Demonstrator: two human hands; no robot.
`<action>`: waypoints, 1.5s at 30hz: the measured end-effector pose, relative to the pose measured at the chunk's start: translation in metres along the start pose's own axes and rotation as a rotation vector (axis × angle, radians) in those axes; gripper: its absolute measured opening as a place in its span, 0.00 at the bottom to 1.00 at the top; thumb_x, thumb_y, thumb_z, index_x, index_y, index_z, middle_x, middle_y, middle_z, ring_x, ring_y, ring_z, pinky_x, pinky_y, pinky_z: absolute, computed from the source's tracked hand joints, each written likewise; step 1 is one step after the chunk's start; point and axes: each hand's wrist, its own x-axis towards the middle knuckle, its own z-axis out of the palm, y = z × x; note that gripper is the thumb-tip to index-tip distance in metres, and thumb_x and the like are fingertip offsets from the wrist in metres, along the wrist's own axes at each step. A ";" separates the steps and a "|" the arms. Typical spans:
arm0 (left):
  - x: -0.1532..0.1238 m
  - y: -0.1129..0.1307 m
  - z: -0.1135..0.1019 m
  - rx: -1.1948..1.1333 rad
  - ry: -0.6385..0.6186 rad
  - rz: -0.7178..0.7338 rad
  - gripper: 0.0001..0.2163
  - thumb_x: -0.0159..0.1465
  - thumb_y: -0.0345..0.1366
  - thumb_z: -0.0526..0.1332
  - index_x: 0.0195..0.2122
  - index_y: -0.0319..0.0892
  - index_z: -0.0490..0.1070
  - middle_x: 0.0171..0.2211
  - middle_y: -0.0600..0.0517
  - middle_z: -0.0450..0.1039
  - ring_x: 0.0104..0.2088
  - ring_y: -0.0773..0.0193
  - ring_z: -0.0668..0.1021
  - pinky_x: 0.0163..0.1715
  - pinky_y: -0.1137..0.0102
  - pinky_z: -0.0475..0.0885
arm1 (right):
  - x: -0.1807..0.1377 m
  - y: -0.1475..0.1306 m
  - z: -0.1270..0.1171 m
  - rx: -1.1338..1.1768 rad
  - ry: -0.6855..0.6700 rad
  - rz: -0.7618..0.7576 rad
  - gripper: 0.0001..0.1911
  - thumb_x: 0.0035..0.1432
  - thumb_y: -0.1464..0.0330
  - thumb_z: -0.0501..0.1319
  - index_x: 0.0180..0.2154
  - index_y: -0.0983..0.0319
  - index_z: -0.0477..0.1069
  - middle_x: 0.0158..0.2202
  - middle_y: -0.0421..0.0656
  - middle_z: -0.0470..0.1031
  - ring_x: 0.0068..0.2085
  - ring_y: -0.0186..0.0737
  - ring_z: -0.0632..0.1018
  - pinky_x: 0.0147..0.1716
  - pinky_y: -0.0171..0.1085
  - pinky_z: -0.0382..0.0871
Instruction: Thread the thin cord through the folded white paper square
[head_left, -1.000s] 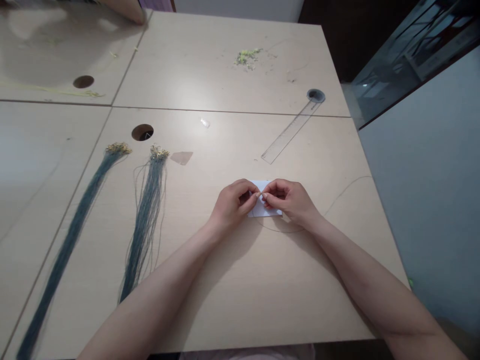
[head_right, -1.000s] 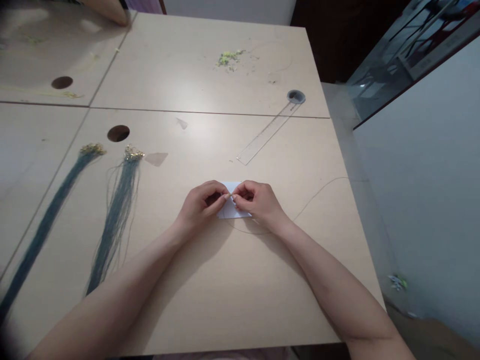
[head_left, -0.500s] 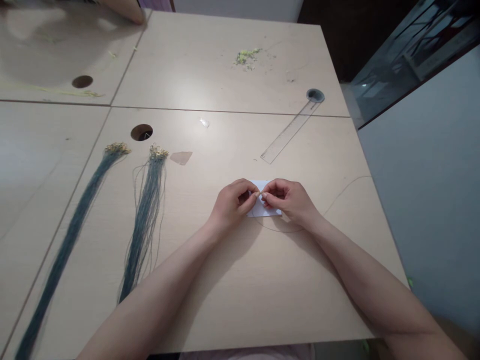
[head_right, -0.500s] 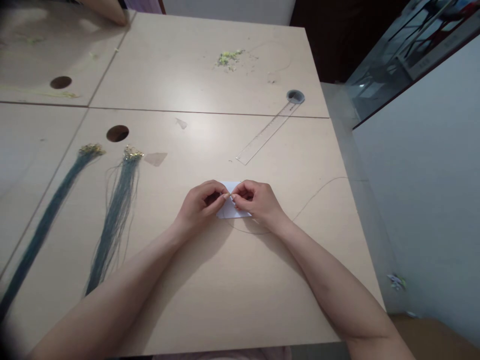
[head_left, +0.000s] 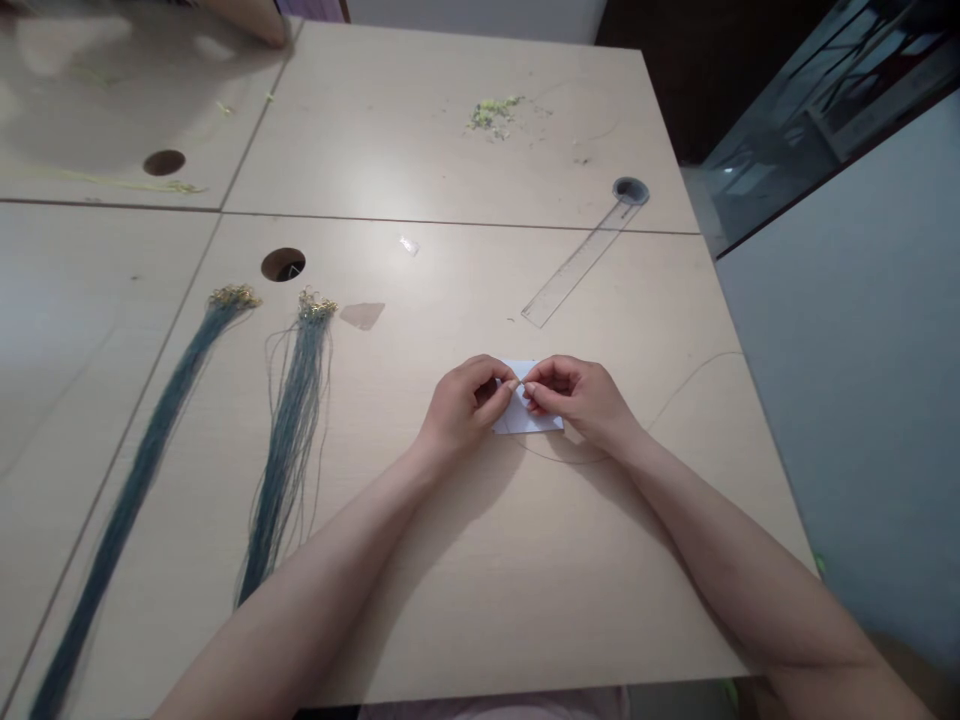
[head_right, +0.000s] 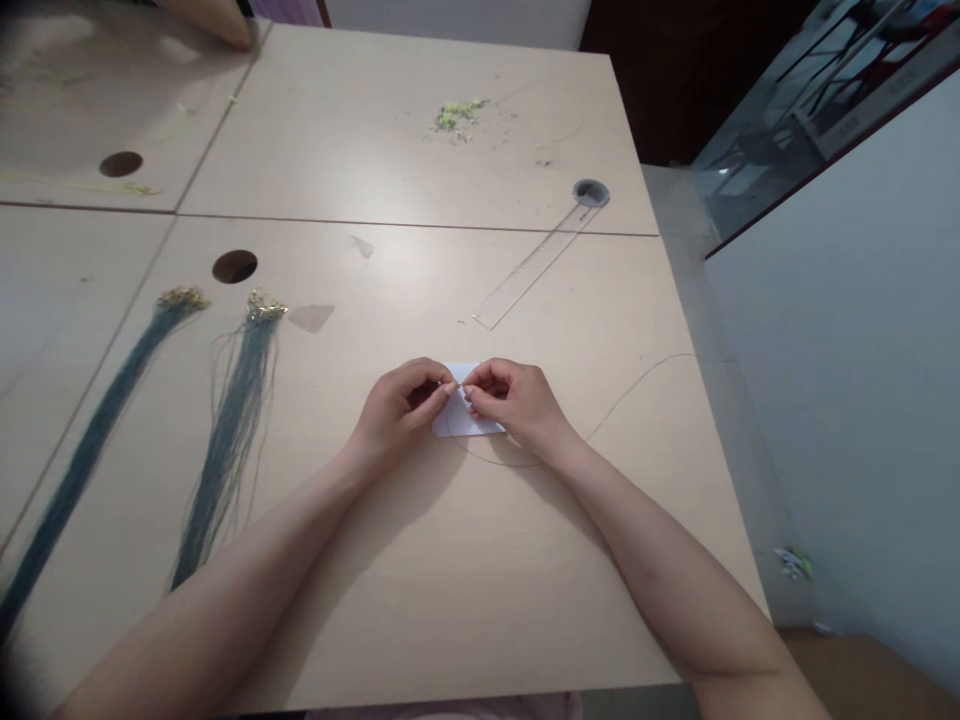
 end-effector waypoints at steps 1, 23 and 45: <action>0.000 0.000 0.000 -0.002 0.001 0.002 0.06 0.60 0.34 0.55 0.30 0.39 0.69 0.27 0.54 0.68 0.24 0.72 0.66 0.24 0.75 0.60 | 0.000 0.000 0.000 -0.002 0.000 -0.001 0.07 0.48 0.66 0.61 0.30 0.63 0.70 0.25 0.40 0.72 0.25 0.32 0.74 0.26 0.33 0.71; 0.000 -0.001 0.000 0.025 0.005 0.039 0.06 0.59 0.34 0.55 0.30 0.40 0.70 0.28 0.53 0.70 0.27 0.70 0.69 0.26 0.75 0.62 | -0.001 0.002 0.000 -0.146 0.011 -0.155 0.03 0.51 0.70 0.58 0.29 0.62 0.70 0.24 0.40 0.72 0.25 0.33 0.73 0.26 0.33 0.68; 0.000 -0.001 0.000 0.018 -0.001 0.035 0.06 0.60 0.33 0.54 0.30 0.40 0.69 0.28 0.53 0.69 0.27 0.70 0.67 0.26 0.74 0.61 | 0.001 0.004 0.000 -0.175 0.013 -0.211 0.04 0.53 0.69 0.58 0.31 0.61 0.71 0.25 0.40 0.73 0.25 0.34 0.74 0.27 0.34 0.68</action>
